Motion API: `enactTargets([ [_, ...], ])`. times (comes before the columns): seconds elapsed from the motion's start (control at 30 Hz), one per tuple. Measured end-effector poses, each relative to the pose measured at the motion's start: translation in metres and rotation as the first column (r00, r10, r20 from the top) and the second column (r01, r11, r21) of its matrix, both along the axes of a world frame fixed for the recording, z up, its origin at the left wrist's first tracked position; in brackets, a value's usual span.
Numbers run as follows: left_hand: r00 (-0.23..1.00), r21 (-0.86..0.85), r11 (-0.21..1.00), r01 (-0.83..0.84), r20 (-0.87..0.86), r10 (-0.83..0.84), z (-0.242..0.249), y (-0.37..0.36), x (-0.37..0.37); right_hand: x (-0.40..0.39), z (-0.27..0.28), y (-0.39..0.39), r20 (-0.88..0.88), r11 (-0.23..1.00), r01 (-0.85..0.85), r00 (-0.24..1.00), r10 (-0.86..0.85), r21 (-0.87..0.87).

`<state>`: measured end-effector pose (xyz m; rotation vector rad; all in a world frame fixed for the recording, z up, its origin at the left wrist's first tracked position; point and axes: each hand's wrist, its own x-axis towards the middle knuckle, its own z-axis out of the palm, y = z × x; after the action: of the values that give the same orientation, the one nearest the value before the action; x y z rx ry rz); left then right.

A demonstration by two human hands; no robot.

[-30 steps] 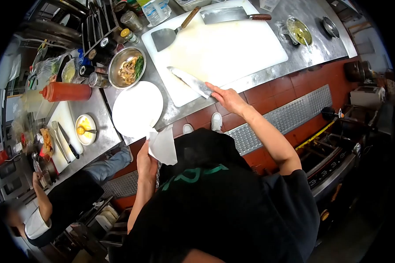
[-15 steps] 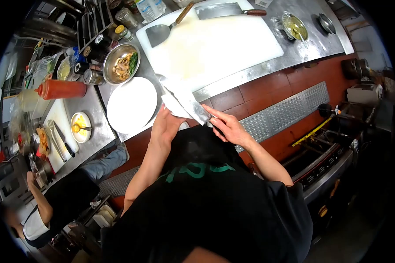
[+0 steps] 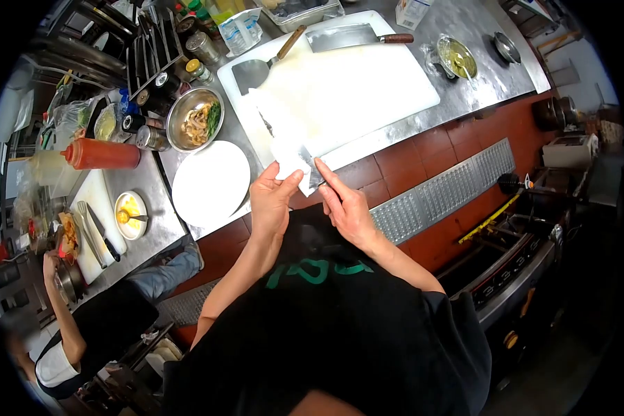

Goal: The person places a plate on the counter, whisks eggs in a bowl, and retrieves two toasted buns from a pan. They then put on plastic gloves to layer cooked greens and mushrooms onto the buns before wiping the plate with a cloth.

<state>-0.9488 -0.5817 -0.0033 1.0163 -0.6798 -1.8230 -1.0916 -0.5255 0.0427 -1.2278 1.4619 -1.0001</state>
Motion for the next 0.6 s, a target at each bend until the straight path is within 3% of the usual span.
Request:
enactTargets([
  [0.2, 0.966, -0.178, 0.978, -0.113, 0.208, 0.150, 0.064, -0.029, -0.013, 0.005, 0.009, 0.007, 0.039, 1.000, 0.001, 0.999, -0.001, 0.001],
  [0.37, 0.966, -0.201, 0.972, -0.121, 0.201, 0.162, 0.086, -0.074, -0.005, -0.007, 0.011, 0.019, 0.021, 0.999, -0.030, 0.999, 0.031, -0.014],
  [0.43, 0.943, -0.246, 0.965, -0.094, 0.287, 0.165, 0.092, -0.096, -0.002, -0.021, 0.019, 0.025, 0.084, 0.983, -0.095, 0.993, 0.083, 0.157],
  [0.47, 0.864, -0.399, 0.914, -0.073, 0.432, 0.258, 0.069, -0.121, 0.010, -0.027, 0.015, 0.031, 0.086, 0.982, -0.096, 0.993, 0.082, 0.162],
  [0.5, 0.798, -0.391, 0.909, -0.144, 0.498, 0.340, 0.068, -0.140, 0.020, -0.035, 0.004, 0.039, 0.049, 0.988, -0.127, 0.991, 0.122, 0.092],
  [0.53, 0.895, -0.295, 0.929, -0.226, 0.313, 0.317, 0.046, -0.166, 0.043, -0.045, -0.011, 0.047, 0.010, 0.987, -0.160, 0.987, 0.160, 0.021],
  [0.6, 0.913, -0.275, 0.951, -0.140, 0.337, 0.232, 0.049, -0.166, 0.065, -0.082, -0.035, 0.045, -0.096, 0.964, 0.012, 0.995, 0.014, 0.267],
])
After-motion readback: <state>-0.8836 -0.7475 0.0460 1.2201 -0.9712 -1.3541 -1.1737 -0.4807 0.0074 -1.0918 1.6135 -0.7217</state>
